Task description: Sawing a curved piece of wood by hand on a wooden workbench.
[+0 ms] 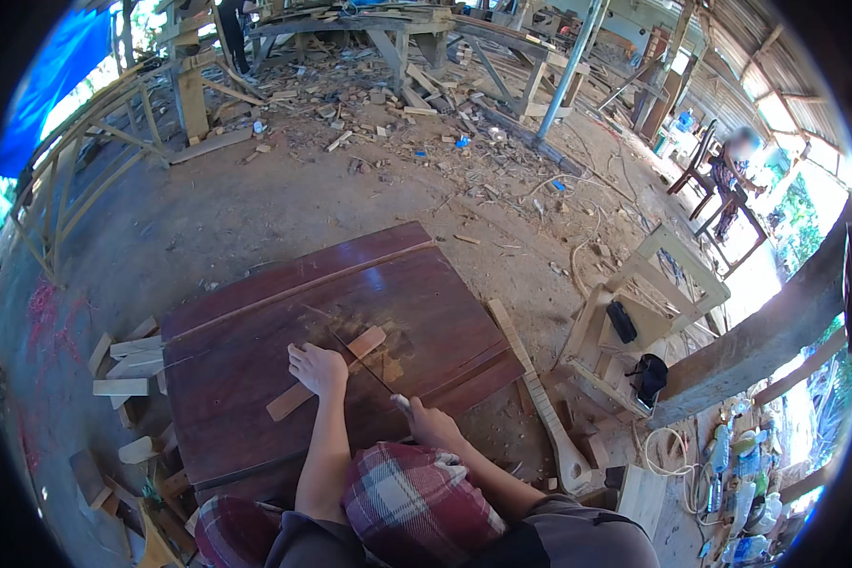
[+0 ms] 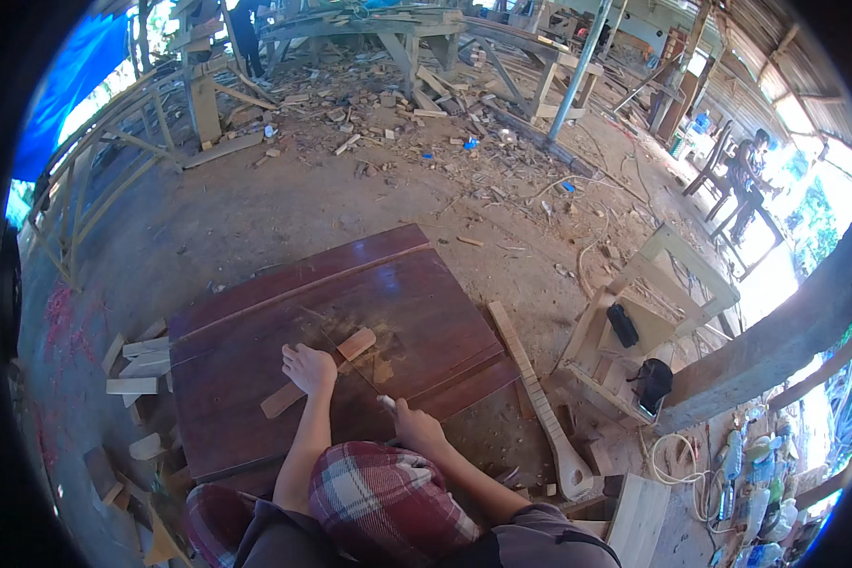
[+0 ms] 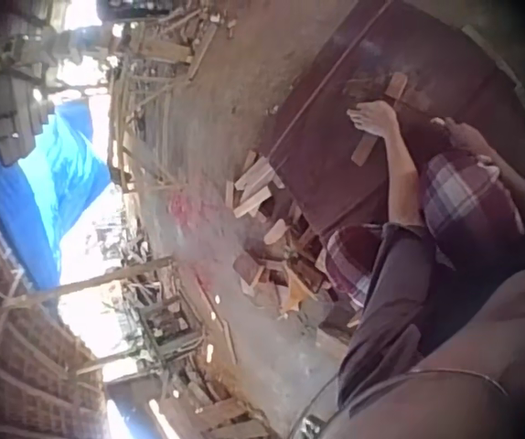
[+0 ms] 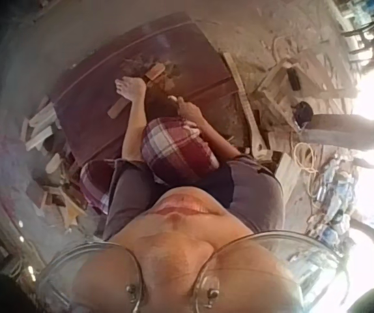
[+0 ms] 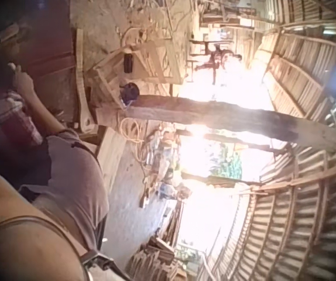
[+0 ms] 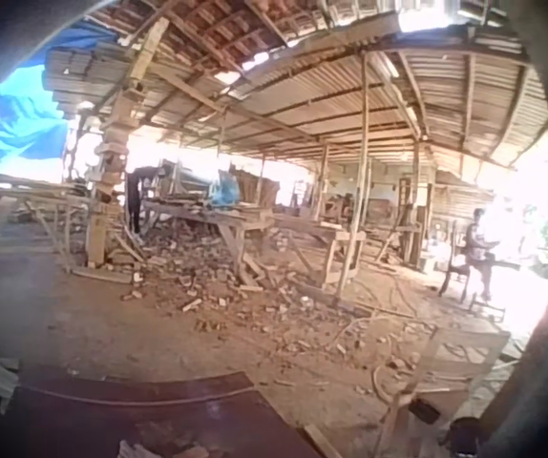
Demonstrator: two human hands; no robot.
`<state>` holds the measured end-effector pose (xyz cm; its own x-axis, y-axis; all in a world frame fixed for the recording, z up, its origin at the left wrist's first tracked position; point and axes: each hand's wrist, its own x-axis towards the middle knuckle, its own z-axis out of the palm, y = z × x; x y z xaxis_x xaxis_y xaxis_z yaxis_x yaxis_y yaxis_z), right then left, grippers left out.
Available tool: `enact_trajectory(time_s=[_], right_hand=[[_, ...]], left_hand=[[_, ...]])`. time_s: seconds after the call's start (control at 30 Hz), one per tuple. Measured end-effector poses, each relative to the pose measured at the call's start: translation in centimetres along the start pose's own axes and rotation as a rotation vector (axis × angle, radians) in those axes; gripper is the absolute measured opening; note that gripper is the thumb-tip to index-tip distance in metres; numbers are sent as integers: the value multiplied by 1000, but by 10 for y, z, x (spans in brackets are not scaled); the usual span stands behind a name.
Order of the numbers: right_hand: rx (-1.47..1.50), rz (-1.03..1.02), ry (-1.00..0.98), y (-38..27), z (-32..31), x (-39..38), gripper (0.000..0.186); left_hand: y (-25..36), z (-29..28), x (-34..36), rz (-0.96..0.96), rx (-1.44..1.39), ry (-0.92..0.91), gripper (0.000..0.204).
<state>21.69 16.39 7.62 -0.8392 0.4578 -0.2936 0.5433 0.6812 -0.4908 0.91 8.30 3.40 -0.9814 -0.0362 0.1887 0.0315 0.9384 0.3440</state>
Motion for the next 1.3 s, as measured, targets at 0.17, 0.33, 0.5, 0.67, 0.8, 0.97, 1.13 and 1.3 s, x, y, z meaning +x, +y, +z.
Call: enact_trajectory(time_s=[0.17, 0.33, 0.5, 0.67, 0.8, 0.97, 1.13, 1.3], right_hand=[[-19, -51, 2, -2, -9, 2, 24], [-21, -119, 82, -27, 11, 56, 20], [-42, -116, 68, -27, 17, 51, 23], [-53, -107, 89, -31, 25, 41, 20], [-52, -69, 82, -31, 29, 51, 22], [-21, -34, 83, -32, 25, 55, 25], [-84, 0, 35, -20, 21, 33, 26], [-73, 95, -68, 21, 19, -15, 28]], left_hand=[[-2, 0, 2, 78, 5, 45, 29], [1, -8, -4, 67, -16, 15, 28], [-3, -1, -8, 22, -54, 19, 29], [-8, 1, -2, 152, -112, 151, 36], [-1, 4, 3, 69, -143, 93, 37], [5, 10, 2, -36, -101, 15, 44], [-2, 14, 3, -71, -39, -23, 47], [-1, 12, 2, -91, -36, -35, 45]])
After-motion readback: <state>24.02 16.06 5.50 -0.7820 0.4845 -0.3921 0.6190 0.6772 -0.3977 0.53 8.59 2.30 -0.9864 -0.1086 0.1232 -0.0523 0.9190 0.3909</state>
